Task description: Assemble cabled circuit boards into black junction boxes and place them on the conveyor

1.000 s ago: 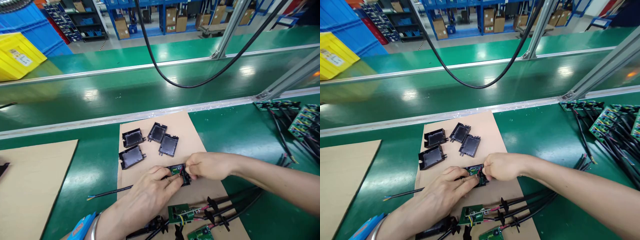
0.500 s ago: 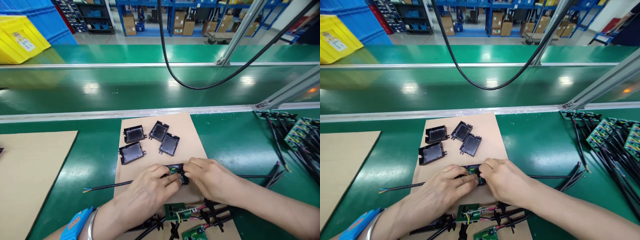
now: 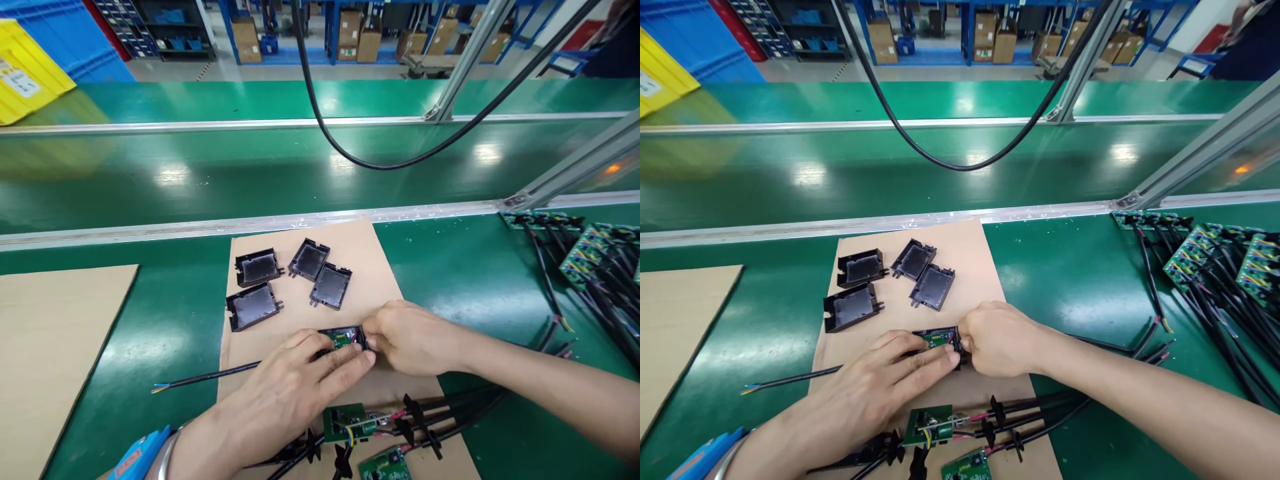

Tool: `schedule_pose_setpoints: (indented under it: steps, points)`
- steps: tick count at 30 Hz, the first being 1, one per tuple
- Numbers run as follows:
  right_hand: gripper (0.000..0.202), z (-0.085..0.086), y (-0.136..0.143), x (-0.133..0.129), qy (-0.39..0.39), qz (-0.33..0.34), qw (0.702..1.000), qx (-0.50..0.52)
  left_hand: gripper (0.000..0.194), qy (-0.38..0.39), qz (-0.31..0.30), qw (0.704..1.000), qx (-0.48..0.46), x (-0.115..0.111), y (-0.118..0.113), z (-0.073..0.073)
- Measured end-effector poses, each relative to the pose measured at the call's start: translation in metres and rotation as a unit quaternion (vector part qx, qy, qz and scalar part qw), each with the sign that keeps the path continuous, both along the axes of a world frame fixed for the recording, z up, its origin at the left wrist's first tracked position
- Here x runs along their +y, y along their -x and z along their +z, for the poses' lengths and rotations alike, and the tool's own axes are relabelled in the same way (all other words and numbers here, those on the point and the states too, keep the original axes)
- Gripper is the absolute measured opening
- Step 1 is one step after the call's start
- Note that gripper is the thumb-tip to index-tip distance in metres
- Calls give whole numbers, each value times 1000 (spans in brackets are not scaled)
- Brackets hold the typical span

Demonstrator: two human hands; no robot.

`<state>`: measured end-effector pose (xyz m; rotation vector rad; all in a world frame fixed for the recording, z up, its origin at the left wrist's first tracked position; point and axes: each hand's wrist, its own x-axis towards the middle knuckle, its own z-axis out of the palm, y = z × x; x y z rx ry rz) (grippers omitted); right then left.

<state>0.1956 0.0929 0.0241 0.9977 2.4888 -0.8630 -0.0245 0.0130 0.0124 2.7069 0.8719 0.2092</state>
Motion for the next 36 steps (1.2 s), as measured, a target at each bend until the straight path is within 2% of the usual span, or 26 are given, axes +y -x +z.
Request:
schedule_pose_setpoints:
  steps: [4, 7, 9, 13, 15, 19, 22, 23, 24, 27, 31, 34, 36]
  points:
    - [11, 8, 8, -6, -70, 11, 997, -39, 70, -37, 43, 997, 56, -11, -5, 4]
    - [11, 9, 10, -8, -71, 0, 996, -51, 72, -45, 75, 993, 76, -16, -10, 5]
    - [13, 6, 6, -10, -59, -8, 997, -45, 74, -30, 81, 993, 75, -15, -14, 4]
    - [18, 2, -13, -14, -74, -32, 997, 13, 78, 35, 51, 996, 60, -8, -11, 8]
    - [17, 1, -28, -16, -96, -45, 992, 65, 71, 68, 76, 995, 18, -8, -1, 14]
    - [20, -8, -58, -20, -126, -42, 983, 127, 46, 63, 225, 971, -59, -19, 28, 18]
    - [16, -21, -70, -22, -149, -39, 974, 167, 19, 81, 268, 960, -17, -27, 45, 8]
    - [17, -24, -72, -20, -163, -46, 966, 194, 14, 86, 273, 958, 2, -27, 49, 5]
    - [17, -25, -71, -17, -180, -54, 956, 225, 19, 84, 277, 957, 16, -27, 51, 2]
    - [12, -16, -65, -1, -244, -71, 915, 314, 28, 84, 280, 956, 29, -23, 49, -1]
    - [10, 10, -47, 40, -324, -79, 876, 348, 15, 106, 265, 958, 19, -9, 40, 3]
    - [12, 23, -32, 91, -385, -90, 853, 341, 19, 43, 314, 948, 14, 22, 42, 15]
    - [13, 29, -21, 135, -420, -113, 834, 341, 23, -38, 369, 928, 16, 60, 50, 29]
